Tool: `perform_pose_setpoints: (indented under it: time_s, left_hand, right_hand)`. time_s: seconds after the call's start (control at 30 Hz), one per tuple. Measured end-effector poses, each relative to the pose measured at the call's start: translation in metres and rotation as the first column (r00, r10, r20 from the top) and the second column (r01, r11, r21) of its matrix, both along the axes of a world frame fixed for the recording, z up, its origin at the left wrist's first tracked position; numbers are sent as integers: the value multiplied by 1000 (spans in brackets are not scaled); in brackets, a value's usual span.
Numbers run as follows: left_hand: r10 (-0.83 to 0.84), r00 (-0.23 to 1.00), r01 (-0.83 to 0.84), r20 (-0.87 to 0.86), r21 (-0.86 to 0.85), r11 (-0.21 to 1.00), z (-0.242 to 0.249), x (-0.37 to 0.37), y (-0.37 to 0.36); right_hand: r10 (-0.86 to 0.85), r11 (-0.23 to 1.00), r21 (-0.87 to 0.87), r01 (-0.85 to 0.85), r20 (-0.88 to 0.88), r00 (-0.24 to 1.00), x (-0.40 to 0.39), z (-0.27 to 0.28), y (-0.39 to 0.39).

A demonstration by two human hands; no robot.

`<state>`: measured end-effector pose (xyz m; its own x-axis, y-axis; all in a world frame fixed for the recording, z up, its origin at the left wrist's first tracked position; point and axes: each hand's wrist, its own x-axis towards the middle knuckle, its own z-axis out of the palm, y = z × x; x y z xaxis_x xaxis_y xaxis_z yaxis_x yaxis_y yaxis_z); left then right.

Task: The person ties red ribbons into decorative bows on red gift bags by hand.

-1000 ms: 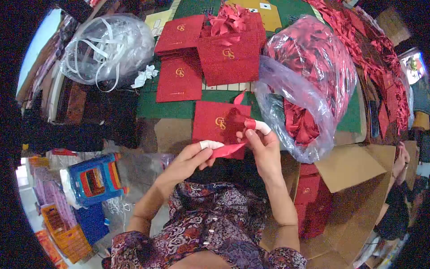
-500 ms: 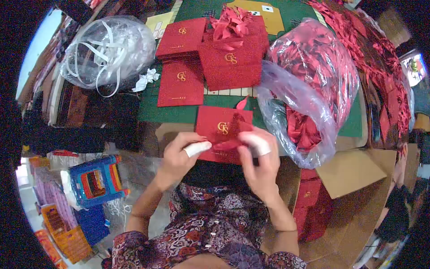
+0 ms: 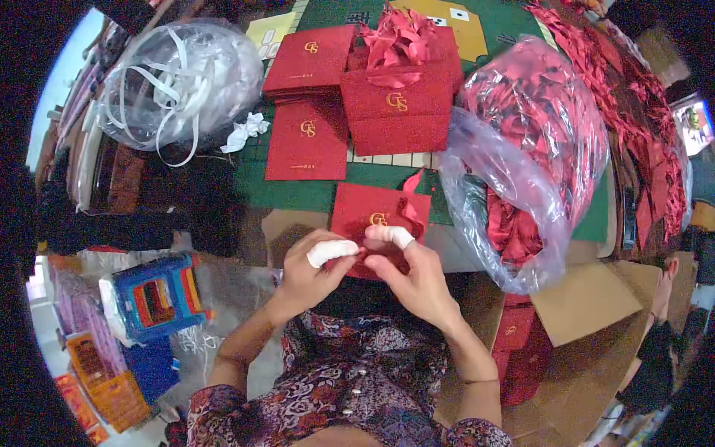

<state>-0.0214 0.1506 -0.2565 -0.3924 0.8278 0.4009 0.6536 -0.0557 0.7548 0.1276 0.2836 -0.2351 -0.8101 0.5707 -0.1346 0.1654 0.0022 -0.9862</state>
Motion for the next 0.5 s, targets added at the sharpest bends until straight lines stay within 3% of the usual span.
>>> perform_pose_setpoints:
  time_s: [0.07,0.13,0.27,0.33,0.37,0.4,0.47,0.5]
  left_hand:
    - [2,998,0,-58,26,1000,0,-1,3]
    - [-47,997,49,-59,36,998,0,0,5]
    - [-91,995,89,34,40,995,6,1,7]
    - [-52,966,72,255,-69,995,17,2,7]
    - [-105,914,157,392,-102,982,15,-2,5]
    - [-103,914,155,393,-102,983,7,-2,3]
    - [-42,749,152,661,-109,982,-9,1,-1]
    - [-58,761,174,646,-118,978,-7,-1,-1]
  right_hand:
    - [120,993,-4,-120,-16,993,0,-9,1]
    - [72,996,-62,-70,16,997,-2,-8,-1]
    - [33,998,42,-35,49,998,-1,-2,4]
    - [13,998,62,-15,37,999,0,0,7]
    - [25,983,180,-29,26,999,1,1,9]
    - [38,954,296,-42,17,999,1,1,10]
    - [56,946,319,-54,5,998,2,-1,9]
    - [73,938,340,-66,-8,997,2,-2,9]
